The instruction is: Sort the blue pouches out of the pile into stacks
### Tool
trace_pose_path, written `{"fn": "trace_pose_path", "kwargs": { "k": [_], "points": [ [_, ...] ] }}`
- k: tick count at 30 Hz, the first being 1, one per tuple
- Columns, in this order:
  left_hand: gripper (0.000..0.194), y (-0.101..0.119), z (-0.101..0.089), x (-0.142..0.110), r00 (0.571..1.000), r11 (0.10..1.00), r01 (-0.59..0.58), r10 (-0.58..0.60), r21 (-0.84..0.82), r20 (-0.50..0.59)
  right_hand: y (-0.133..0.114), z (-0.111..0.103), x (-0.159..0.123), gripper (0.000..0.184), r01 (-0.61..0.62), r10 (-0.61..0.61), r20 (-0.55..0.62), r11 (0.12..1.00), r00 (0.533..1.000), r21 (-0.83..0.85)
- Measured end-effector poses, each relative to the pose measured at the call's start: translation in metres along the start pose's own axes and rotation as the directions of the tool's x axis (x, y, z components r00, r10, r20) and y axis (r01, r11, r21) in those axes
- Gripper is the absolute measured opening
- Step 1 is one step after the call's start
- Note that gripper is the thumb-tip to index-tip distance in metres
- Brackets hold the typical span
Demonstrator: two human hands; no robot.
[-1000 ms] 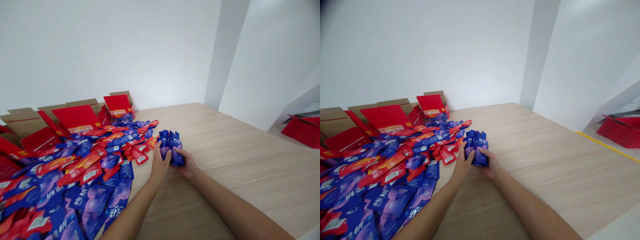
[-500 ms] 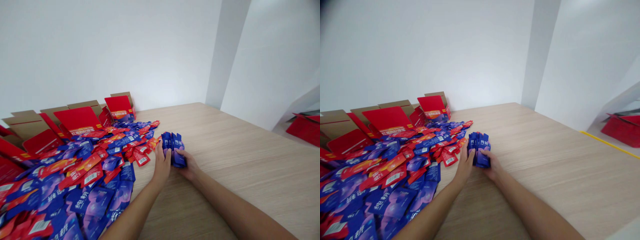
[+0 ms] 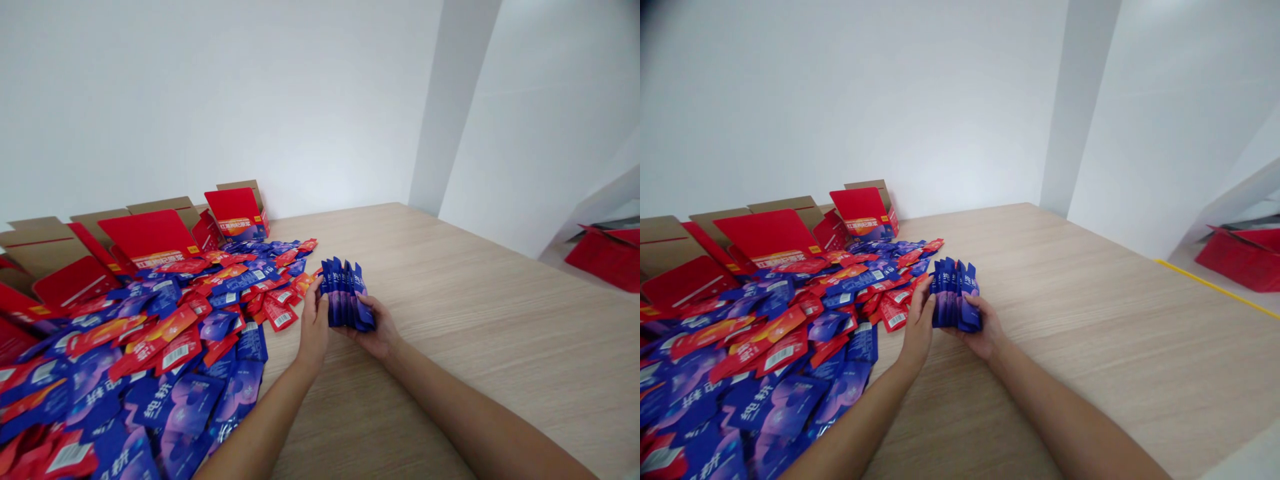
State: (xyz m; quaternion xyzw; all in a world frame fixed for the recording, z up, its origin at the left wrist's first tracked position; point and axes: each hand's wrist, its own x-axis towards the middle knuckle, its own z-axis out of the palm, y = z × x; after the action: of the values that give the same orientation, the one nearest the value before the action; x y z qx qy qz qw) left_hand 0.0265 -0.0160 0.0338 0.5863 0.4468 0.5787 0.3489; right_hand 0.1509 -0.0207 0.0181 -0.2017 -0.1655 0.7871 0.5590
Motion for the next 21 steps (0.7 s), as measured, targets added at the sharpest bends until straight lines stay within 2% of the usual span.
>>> {"fn": "trace_pose_path", "kwargs": {
  "k": [7,12,17,21],
  "points": [
    [0.03,-0.0048,-0.004,0.0025,0.995,0.993,-0.097,0.098,0.073,-0.015,0.0,0.0022,-0.003,0.023,-0.024,0.024,0.015,1.0,1.0,-0.005],
    [0.022,-0.003,-0.0054,0.0016,0.999,0.994,-0.053,0.052,0.091,0.011,0.0005,0.0018,-0.0021,0.021,-0.016,0.015,-0.007,1.0,1.0,-0.005],
    [0.031,-0.0009,-0.0045,-0.0004,0.999,0.995,-0.026,0.023,0.096,0.036,0.0009,0.0016,-0.0018,0.024,-0.036,0.036,-0.001,0.999,0.999,-0.009],
    [0.028,-0.0007,-0.0037,-0.0006,0.999,0.994,-0.033,0.029,0.107,0.033,0.0015,0.0,-0.001,0.026,-0.033,0.033,0.008,0.999,0.999,-0.01]
  ]
}}
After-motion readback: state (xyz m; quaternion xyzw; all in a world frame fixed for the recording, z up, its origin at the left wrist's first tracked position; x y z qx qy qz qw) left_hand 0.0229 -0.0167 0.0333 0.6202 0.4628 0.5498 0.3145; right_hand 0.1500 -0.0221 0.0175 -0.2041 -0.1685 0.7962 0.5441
